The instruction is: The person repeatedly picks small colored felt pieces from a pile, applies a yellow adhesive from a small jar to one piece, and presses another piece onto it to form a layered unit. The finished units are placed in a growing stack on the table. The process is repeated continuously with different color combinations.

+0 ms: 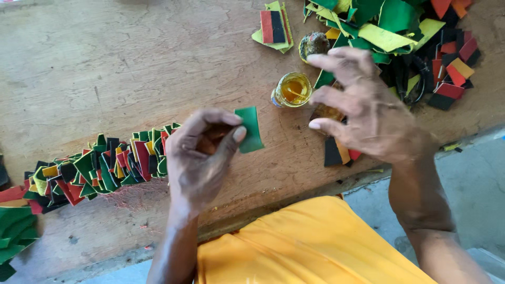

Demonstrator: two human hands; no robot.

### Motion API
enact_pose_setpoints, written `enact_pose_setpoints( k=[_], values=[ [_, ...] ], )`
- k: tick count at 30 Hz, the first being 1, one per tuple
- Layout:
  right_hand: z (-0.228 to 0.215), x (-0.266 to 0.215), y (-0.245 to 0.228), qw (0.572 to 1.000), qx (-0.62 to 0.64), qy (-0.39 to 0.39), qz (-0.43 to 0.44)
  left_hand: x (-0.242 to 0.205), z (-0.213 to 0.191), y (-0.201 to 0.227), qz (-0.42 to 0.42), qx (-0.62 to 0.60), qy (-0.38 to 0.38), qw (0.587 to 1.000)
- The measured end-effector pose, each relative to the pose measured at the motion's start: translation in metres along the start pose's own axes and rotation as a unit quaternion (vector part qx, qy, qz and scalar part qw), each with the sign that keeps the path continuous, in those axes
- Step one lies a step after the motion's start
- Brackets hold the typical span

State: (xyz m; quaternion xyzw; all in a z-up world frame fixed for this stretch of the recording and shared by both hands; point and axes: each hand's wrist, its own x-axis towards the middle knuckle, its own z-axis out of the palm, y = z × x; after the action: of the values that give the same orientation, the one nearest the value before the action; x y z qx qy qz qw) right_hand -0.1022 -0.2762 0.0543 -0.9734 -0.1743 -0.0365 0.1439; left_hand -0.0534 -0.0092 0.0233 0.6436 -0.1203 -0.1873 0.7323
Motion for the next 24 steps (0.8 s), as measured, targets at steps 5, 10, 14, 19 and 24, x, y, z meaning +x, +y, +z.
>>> enact_pose_setpoints(
  k=[5,10,14,19,24],
  values=[
    [-0.014,-0.018,-0.016,0.948,0.129,0.251,0.145,0.005,0.0,-0.025,-0.004,-0.09,-0.021,0.996],
    [0.012,-0.018,-0.016,0.948,0.227,0.217,0.05,0.017,0.009,-0.043,-0.049,-0.271,-0.025,0.961],
    [0.041,-0.004,-0.01,0.947,0.29,0.133,-0.035,0.026,0.011,-0.052,-0.077,-0.367,-0.045,0.926],
    [0.051,-0.003,-0.008,0.943,0.319,0.09,-0.036,0.029,0.011,-0.054,-0.098,-0.408,-0.06,0.906],
    [0.051,-0.006,-0.008,0.94,0.332,0.079,-0.026,0.03,0.012,-0.055,-0.093,-0.41,-0.07,0.904]
  ],
)
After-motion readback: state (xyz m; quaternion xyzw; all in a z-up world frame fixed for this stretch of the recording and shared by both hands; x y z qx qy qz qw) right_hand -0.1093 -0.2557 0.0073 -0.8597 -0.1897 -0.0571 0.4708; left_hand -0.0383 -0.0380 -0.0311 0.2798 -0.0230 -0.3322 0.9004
